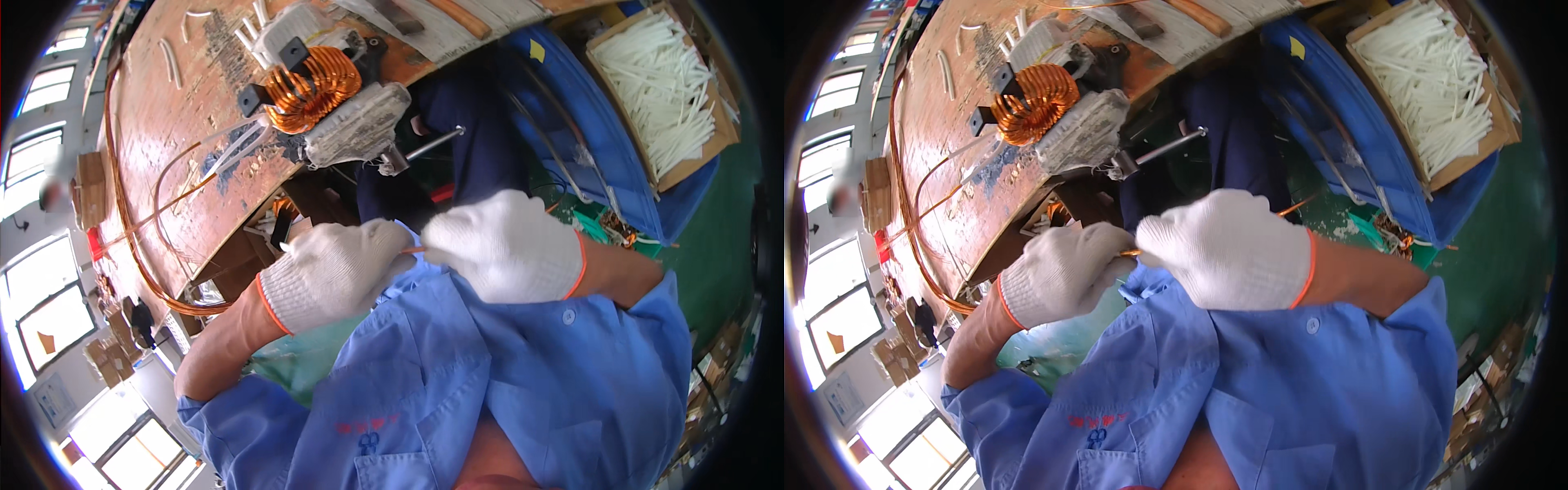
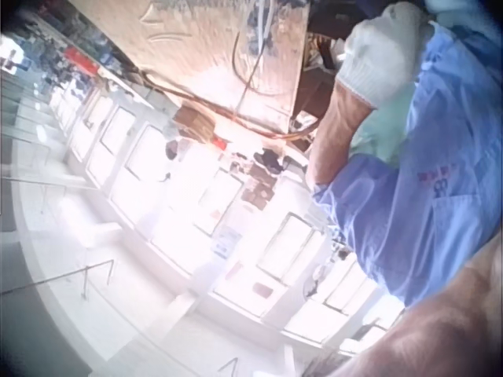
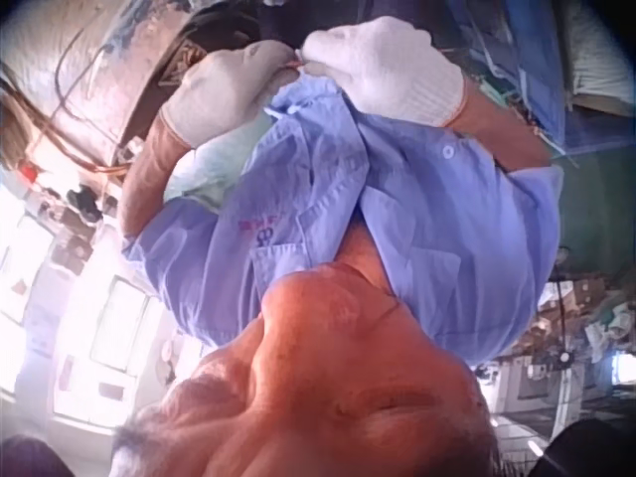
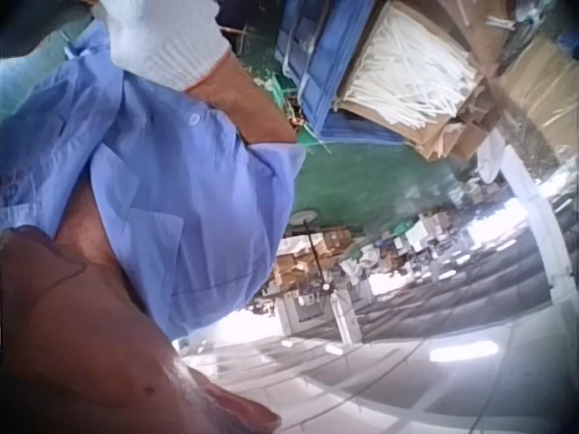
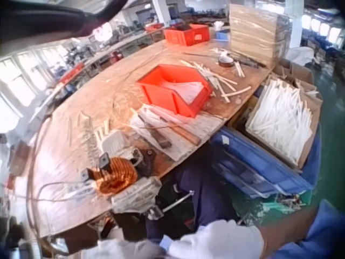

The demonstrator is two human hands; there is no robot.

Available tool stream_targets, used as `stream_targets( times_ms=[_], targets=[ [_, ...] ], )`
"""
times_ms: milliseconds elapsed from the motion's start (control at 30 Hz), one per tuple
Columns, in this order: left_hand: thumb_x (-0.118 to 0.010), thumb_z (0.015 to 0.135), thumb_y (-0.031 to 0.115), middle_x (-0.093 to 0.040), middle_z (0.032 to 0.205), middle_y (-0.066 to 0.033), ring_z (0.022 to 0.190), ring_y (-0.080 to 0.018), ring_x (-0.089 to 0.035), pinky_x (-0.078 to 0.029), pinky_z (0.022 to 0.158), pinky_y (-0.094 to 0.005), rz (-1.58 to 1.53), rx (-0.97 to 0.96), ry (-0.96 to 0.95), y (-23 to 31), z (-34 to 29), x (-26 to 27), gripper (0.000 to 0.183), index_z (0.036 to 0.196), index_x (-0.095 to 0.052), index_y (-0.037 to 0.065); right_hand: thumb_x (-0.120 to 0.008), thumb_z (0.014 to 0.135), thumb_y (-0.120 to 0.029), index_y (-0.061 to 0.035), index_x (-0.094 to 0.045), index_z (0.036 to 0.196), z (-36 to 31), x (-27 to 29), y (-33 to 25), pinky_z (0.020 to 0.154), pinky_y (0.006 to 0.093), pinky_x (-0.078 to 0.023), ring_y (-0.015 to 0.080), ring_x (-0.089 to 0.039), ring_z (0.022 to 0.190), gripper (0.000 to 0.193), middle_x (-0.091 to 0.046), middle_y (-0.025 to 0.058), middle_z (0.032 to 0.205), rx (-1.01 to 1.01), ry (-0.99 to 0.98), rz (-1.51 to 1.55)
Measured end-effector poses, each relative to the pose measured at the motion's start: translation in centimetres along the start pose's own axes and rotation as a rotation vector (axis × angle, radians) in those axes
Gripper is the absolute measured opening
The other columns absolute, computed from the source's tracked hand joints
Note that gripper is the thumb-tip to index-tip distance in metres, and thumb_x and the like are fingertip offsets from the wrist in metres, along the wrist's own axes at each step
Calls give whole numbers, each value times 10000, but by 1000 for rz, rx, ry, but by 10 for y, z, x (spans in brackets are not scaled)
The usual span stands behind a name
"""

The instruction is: Manually winding copper wire or insulating components of a large electromagnetic coil/transformer.

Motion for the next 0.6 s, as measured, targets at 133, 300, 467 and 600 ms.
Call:
stream_targets(
  times_ms=[133, 300, 467, 600],
  targets=[
    [-743, 1074, 246, -748, 872, -183, 811, -420, -763, -614, 724, -508, -229, 82, -137, -3, 0, -9, 221, 1155, -721, 42, -753, 1020, -145, -42, -641, 1022, 0, -10, 3, 601, 486, -561, 382, -744, 712, 152, -696, 158, 813, 76, -22, -84],
    [-716, 1093, 269, -722, 837, -173, 734, -390, -759, -608, 654, -495, -161, -15, -48, -10, -1, -7, 237, 1070, -695, 34, -758, 1010, -127, -29, -662, 1064, 0, -13, 6, 598, 479, -556, 392, -746, 722, 148, -701, 169, 828, 66, 38, 16],
    [-715, 982, 226, -625, 746, -86, 617, -227, -716, -544, 469, -400, 586, -229, -97, -5, 3, -24, 205, 921, -651, 41, -771, 1006, -141, 4, -689, 957, 8, -16, 10, 621, 492, -545, 429, -751, 754, 174, -690, 223, 786, -108, 8, 175],
    [-699, 962, 217, -667, 775, -87, 651, -264, -734, -571, 507, -395, 355, -254, 250, -16, -5, -13, 161, 917, -674, 65, -741, 1012, -84, 8, -777, 1072, 10, -15, 11, 652, 400, -576, 332, -775, 703, 116, -738, 204, 791, -360, -87, 403]
  ],
)
Point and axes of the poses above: each hand's wrist, its own z-axis towards the middle knuckle, its own x-axis out of the back of the hand, y = z × x, the point moved 2 cm from there along z, towards the middle knuckle
